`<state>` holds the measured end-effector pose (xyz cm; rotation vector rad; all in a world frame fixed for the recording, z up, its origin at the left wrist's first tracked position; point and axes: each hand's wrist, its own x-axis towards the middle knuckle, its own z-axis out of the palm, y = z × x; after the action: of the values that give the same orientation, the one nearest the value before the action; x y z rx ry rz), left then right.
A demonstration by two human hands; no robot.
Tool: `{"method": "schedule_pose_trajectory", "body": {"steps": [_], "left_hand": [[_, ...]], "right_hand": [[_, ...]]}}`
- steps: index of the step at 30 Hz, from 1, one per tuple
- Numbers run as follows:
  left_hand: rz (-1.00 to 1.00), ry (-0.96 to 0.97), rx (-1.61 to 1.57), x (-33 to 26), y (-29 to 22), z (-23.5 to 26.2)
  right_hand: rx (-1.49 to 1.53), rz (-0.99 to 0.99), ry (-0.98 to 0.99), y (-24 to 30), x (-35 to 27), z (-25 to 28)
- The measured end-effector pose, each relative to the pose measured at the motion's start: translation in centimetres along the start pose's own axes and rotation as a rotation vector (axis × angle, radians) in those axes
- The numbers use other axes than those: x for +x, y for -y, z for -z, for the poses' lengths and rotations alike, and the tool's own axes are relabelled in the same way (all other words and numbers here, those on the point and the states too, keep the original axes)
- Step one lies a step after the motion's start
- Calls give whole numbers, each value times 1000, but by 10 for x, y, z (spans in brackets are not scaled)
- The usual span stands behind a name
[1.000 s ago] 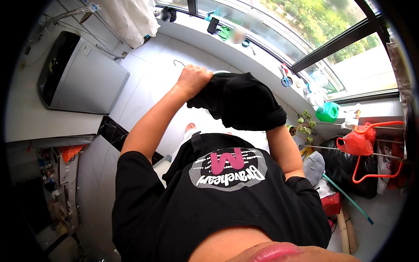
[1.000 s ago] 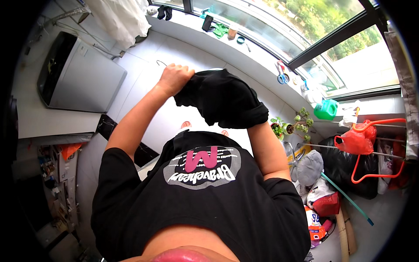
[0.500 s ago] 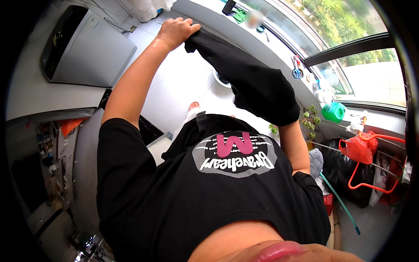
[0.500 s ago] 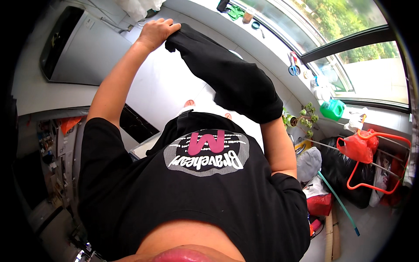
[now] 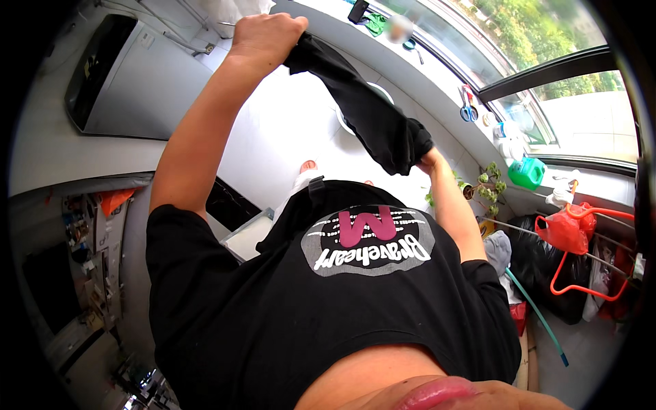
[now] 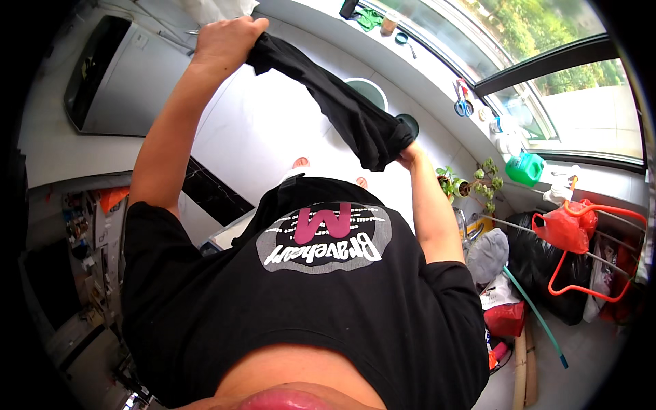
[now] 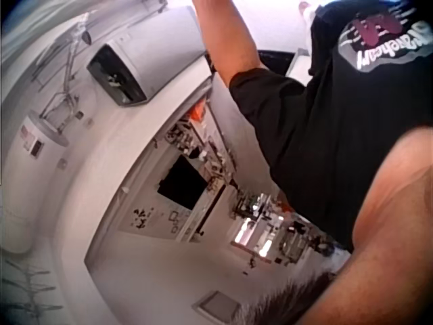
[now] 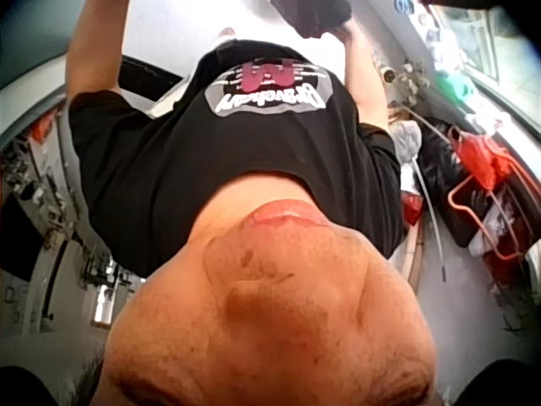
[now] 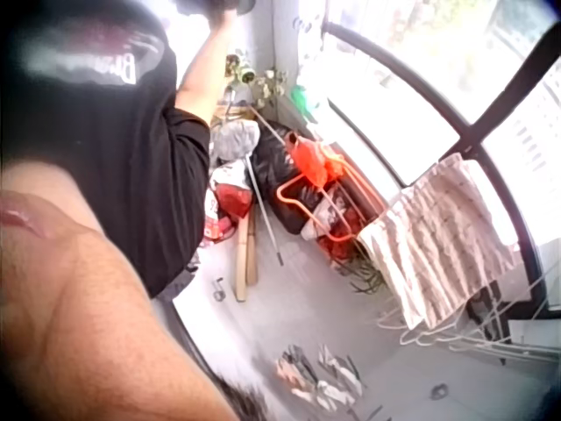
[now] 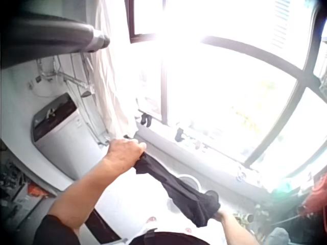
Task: The person hangs wet clothes on a drying rack in a balcony area. They pick up a black garment from a basin, shake it out, and place it on a hanger. They then hang the garment on the rack and repeat the process with a second black garment.
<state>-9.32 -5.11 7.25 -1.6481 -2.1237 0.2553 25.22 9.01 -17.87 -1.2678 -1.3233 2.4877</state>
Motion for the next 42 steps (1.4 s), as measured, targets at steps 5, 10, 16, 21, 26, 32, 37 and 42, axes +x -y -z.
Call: {"method": "schedule_pose_trajectory", "body": {"steps": [5, 10, 16, 21, 26, 32, 37, 42], "left_hand": [[-3, 44, 81, 2, -2, 10], [-175, 161, 38, 7, -37, -3], [-154, 318, -43, 15, -67, 0], [-160, 401, -126, 8, -73, 8], [-216, -600, -192, -22, -56, -2], [405, 213, -584, -89, -44, -84], [364, 248, -933, -100, -98, -134], [762, -326, -932, -66, -133, -116]], "right_hand": [[89, -6, -656, -4, 0, 17], [-216, 805, -310, 112, -40, -85], [-938, 1002, -66, 136, -32, -188], [-966, 820, -129, 122, -21, -205], [-859, 772, -177, 121, -11, -165], [-792, 658, -162, 123, -43, -129], [-549, 568, -75, 138, -78, -123], [-537, 630, -150, 148, -85, -114]]}}
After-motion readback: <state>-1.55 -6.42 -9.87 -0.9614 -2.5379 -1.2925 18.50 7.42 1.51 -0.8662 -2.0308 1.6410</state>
